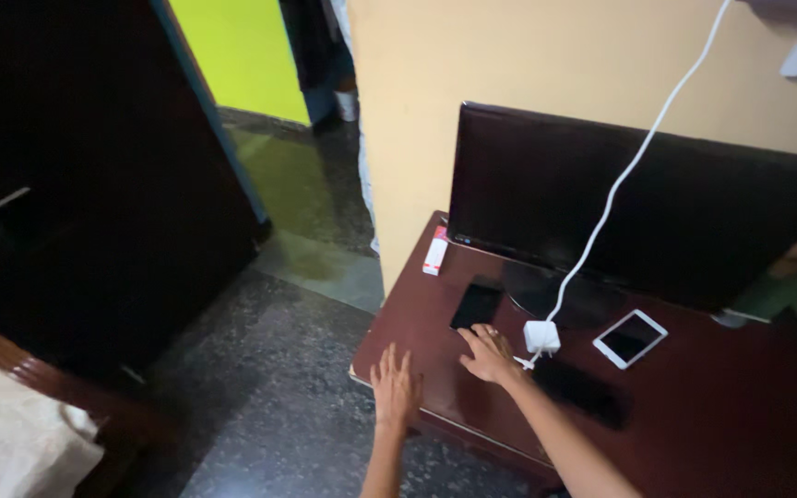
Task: The person organizes a desk by moving two smartphones and a power adapter to a nearby chair, then returns to the desk to sort stationery items. They empty two small containers, separate the contents, and place selected items back into the containers.
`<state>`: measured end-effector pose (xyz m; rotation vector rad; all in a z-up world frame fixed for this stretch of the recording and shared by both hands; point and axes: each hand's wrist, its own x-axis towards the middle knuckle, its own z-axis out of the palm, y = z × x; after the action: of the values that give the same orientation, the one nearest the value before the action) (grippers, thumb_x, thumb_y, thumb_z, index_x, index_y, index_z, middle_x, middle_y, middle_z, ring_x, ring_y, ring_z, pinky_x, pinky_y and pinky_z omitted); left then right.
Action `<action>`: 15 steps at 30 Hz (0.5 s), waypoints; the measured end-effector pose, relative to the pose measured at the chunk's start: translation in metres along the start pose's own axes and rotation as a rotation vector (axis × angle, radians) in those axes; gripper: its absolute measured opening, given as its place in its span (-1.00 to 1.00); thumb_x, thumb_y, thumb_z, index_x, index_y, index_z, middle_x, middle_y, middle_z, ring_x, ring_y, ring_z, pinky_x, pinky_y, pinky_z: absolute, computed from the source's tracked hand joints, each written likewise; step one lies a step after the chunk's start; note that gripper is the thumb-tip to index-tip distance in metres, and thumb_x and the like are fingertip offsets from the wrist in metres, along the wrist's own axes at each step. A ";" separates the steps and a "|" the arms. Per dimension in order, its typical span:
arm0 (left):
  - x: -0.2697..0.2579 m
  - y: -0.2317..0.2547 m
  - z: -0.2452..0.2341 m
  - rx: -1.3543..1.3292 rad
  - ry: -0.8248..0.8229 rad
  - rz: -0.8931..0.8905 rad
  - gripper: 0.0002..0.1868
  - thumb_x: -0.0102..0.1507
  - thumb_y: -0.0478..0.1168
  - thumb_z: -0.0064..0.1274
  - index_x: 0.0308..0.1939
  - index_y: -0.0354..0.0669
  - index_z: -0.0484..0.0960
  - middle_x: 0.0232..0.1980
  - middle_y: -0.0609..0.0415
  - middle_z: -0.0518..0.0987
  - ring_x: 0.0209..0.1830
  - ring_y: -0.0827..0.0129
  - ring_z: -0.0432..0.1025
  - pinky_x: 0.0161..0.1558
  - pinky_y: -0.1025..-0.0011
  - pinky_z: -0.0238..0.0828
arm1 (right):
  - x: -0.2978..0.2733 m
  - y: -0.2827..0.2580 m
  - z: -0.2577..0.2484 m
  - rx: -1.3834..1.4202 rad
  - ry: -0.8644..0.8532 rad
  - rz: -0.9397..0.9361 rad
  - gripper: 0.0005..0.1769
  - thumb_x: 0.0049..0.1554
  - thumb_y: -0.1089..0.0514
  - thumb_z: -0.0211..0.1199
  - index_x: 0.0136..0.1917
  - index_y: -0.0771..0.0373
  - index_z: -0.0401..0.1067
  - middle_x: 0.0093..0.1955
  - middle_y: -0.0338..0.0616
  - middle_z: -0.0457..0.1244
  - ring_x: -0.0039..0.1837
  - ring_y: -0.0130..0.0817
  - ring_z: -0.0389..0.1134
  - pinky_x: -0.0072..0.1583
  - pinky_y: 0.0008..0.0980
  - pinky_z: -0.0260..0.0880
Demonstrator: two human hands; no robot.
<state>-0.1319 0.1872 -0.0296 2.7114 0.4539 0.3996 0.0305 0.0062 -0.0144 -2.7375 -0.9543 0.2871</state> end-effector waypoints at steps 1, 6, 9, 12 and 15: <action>0.005 0.000 0.000 0.004 -0.019 -0.002 -0.37 0.24 -0.02 0.09 0.35 -0.13 0.39 0.53 -0.17 0.15 0.53 -0.01 0.02 0.41 -0.17 -0.06 | 0.002 0.003 0.001 -0.008 0.020 0.008 -0.23 0.07 -0.11 0.34 0.49 0.01 0.20 0.48 -0.03 0.09 0.54 0.00 0.06 0.45 -0.02 0.16; 0.010 0.011 0.011 0.032 -0.074 -0.022 -0.38 0.26 -0.02 0.07 0.38 -0.09 0.38 0.54 -0.16 0.14 0.53 0.01 0.04 0.43 -0.15 -0.05 | 0.005 0.024 0.005 -0.031 0.054 0.102 -0.21 0.08 -0.16 0.34 0.51 0.00 0.19 0.49 0.05 0.07 0.50 0.08 0.07 0.43 0.02 0.15; 0.018 0.020 0.015 0.039 -0.166 -0.045 -0.34 0.23 0.02 0.10 0.37 -0.09 0.36 0.55 -0.17 0.11 0.54 0.02 0.02 0.44 -0.14 -0.05 | 0.009 0.032 0.007 -0.006 -0.016 0.264 -0.15 0.08 -0.20 0.30 0.56 -0.02 0.13 0.49 0.00 0.12 0.49 0.06 0.14 0.46 -0.04 0.19; 0.028 0.024 0.029 0.061 -0.165 -0.039 -0.36 0.25 0.02 0.08 0.37 -0.08 0.37 0.54 -0.15 0.15 0.52 0.02 0.05 0.41 -0.15 0.00 | 0.022 0.042 0.018 0.076 0.005 0.291 -0.07 0.08 -0.21 0.31 0.60 0.04 0.05 0.50 0.08 0.12 0.48 0.13 0.16 0.46 -0.04 0.20; 0.032 0.023 0.051 0.105 -0.154 -0.050 -0.42 0.31 0.03 0.02 0.37 -0.07 0.39 0.51 -0.01 0.26 0.50 0.10 0.14 0.38 -0.15 0.08 | 0.042 0.053 0.038 0.155 0.059 0.257 0.01 0.05 -0.18 0.35 0.61 0.07 -0.05 0.50 0.12 0.08 0.50 0.17 0.11 0.47 0.02 0.11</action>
<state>-0.0803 0.1627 -0.0590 2.7986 0.5111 0.1559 0.0842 -0.0018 -0.0700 -2.7057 -0.5396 0.3077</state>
